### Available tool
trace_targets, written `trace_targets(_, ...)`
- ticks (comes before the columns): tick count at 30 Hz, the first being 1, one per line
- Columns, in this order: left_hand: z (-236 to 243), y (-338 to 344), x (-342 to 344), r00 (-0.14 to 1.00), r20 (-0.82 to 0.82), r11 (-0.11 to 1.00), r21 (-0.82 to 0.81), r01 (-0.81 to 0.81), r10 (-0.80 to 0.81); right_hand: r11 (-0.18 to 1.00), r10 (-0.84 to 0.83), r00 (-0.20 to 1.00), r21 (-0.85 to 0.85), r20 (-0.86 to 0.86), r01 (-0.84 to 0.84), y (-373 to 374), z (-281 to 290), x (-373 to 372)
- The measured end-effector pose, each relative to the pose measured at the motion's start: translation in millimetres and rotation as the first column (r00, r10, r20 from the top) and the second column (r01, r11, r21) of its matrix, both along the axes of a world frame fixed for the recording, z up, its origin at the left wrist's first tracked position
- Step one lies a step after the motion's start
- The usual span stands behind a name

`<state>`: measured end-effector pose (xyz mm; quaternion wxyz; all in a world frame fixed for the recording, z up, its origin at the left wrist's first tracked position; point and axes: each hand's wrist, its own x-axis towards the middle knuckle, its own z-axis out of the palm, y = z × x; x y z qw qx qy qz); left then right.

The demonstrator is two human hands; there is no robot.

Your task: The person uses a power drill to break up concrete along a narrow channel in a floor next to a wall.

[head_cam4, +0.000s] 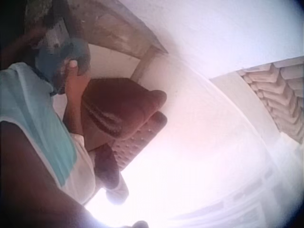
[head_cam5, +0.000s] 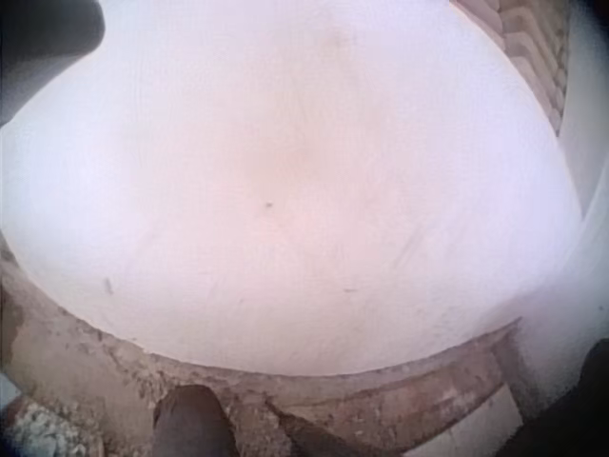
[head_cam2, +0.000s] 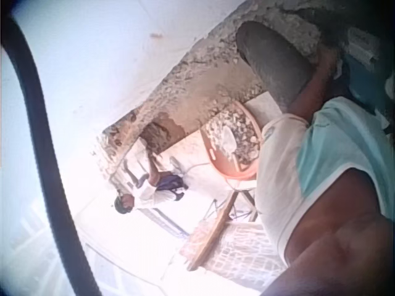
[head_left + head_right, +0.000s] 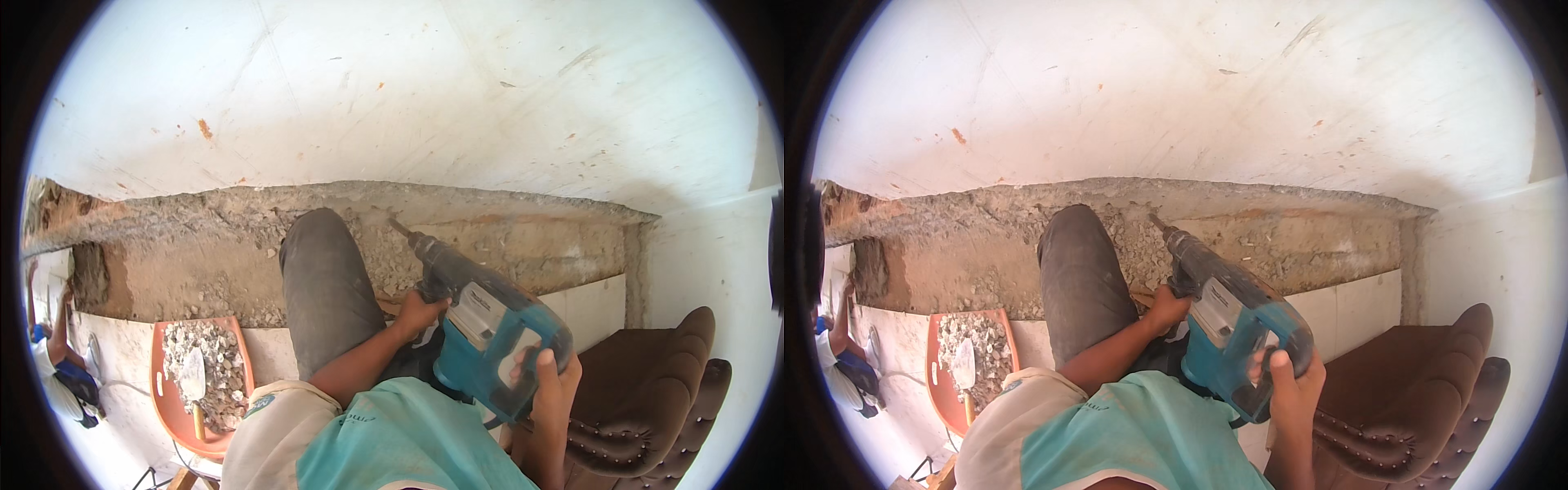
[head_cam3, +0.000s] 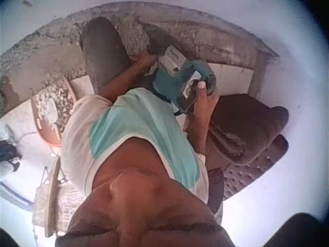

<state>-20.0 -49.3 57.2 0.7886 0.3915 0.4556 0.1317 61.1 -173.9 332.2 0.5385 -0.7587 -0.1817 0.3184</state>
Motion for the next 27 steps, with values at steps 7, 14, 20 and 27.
trace_targets(7,2.3,-13.0,-6.9,0.998,0.019,0.983,0.175,0.052,-0.056,0.99,-0.063,0.997,0.124,-0.033,0.067,-48.4,-15.3,-1.9)
trace_targets(14,-1.8,9.3,-5.8,0.991,-0.112,0.97,0.223,0.097,-0.073,0.991,-0.039,0.999,0.125,0.011,0.037,-32.9,-38.4,11.1)
trace_targets(20,-3.2,14.9,0.6,0.999,-0.038,0.974,0.225,0.009,0.0,0.994,-0.011,0.999,0.11,-0.052,0.016,-20.6,-29.3,27.6)
trace_targets(27,13.1,19.5,3.0,1.0,-0.002,0.991,0.131,0.024,-0.024,0.999,-0.025,0.999,0.042,0.024,0.024,-2.7,-21.1,32.4)
